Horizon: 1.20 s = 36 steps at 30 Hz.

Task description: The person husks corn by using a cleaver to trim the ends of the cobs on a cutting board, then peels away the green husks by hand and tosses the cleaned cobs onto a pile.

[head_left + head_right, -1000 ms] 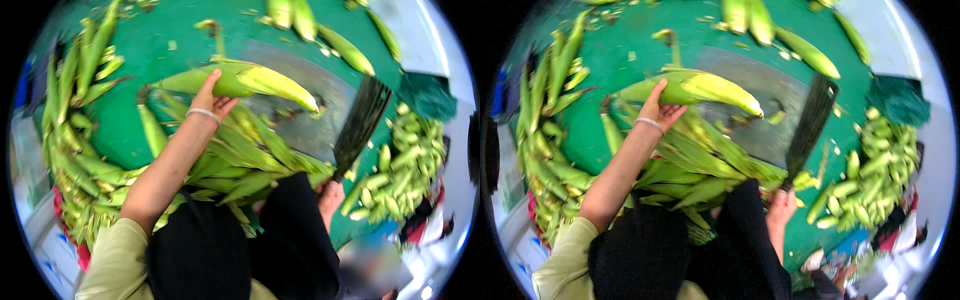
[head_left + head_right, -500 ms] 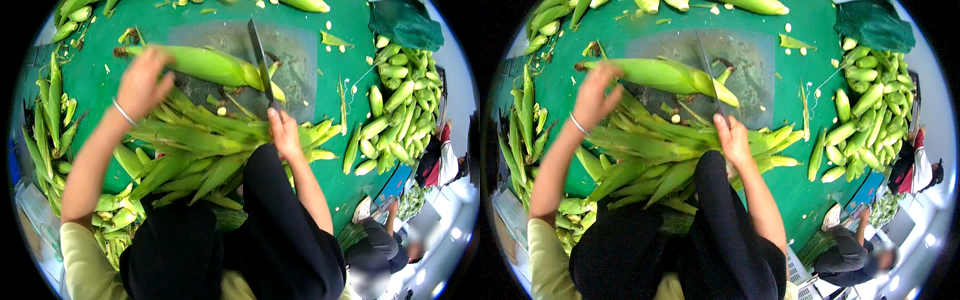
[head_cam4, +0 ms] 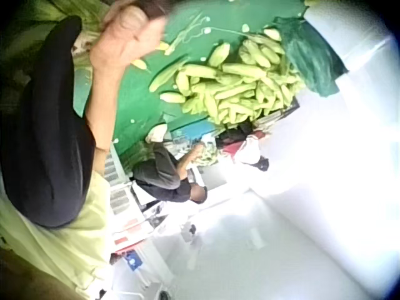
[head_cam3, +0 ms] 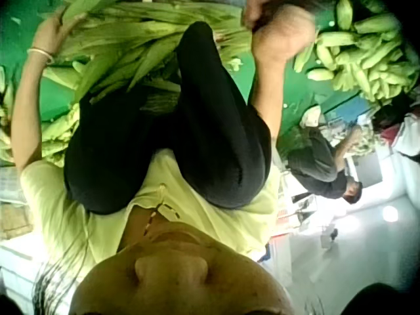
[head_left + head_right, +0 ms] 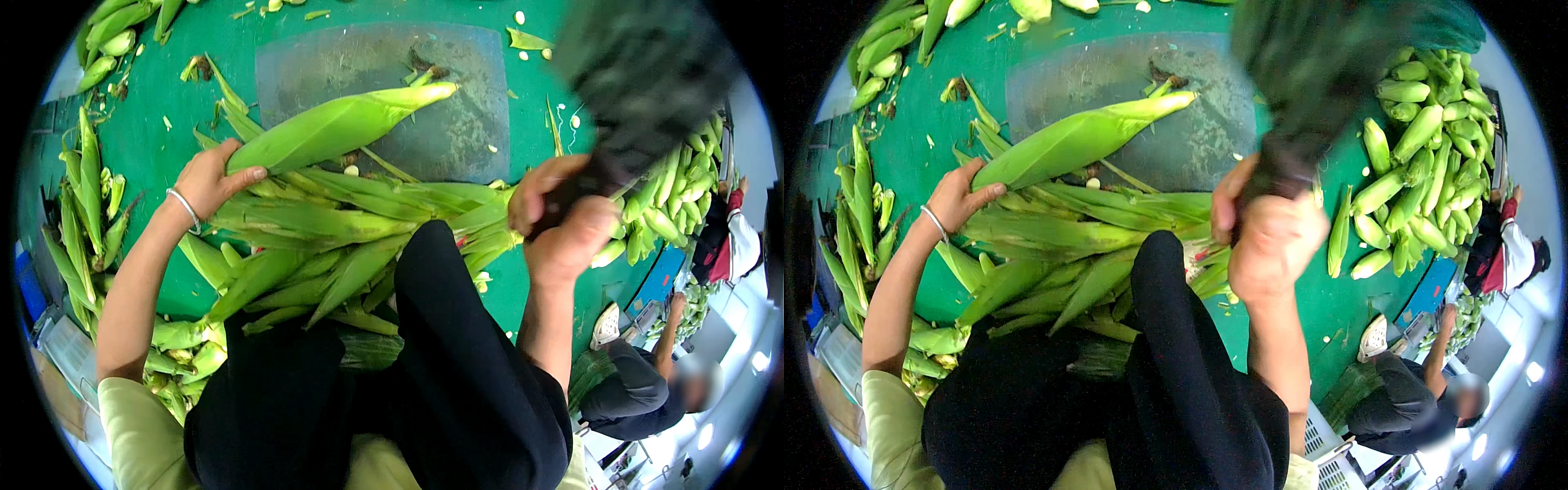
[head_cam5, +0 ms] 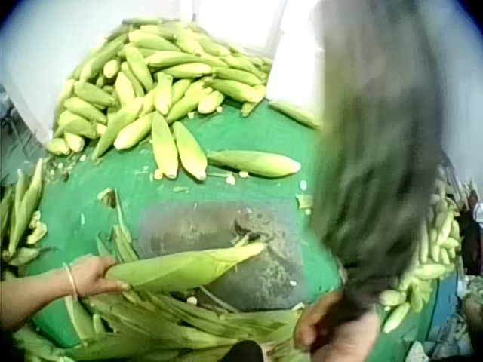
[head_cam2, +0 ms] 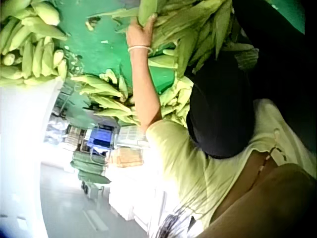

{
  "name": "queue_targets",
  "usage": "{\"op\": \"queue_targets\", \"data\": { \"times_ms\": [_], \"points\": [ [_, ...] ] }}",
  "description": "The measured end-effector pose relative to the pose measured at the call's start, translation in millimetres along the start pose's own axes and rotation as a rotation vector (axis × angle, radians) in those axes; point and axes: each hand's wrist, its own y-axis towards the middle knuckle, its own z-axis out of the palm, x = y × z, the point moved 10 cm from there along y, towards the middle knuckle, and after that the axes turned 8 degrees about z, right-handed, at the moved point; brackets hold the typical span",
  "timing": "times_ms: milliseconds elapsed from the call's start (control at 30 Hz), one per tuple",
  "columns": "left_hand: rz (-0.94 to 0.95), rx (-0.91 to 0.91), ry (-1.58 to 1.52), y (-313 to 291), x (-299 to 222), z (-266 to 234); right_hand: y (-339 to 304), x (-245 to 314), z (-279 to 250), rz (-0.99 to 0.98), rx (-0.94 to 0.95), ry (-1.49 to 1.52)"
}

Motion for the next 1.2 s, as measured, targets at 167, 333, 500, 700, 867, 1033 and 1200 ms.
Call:
{"op": "queue_targets", "data": {
  "times_ms": [167,333,500,700,867,1033,1200],
  "points": [
    [0.07,-0.067,0.207,7,-16,2,8,-161,-24,0.267,0.01,-0.712],
    [0.048,-0.066,0.125,9,11,15,0,-206,-24,0.473,0.043,-0.571],
    [-0.639,0.216,-1.161,-49,25,91,-14,-208,-31,0.66,0.016,-0.415],
    [0.243,-0.397,0.212,-67,-58,-30,-51,-192,-43,0.553,-0.142,-0.673],
    [0.137,-0.6,0.392,-126,-21,-100,-73,-190,-128,0.647,-0.35,-0.71],
    [0.158,-0.443,0.411,-138,-12,-151,-95,-139,-136,0.65,-0.355,-0.336],
    [0.518,-0.246,0.882,-23,-125,-134,-90,-109,-123,0.553,-0.304,-0.37]
  ]
}}
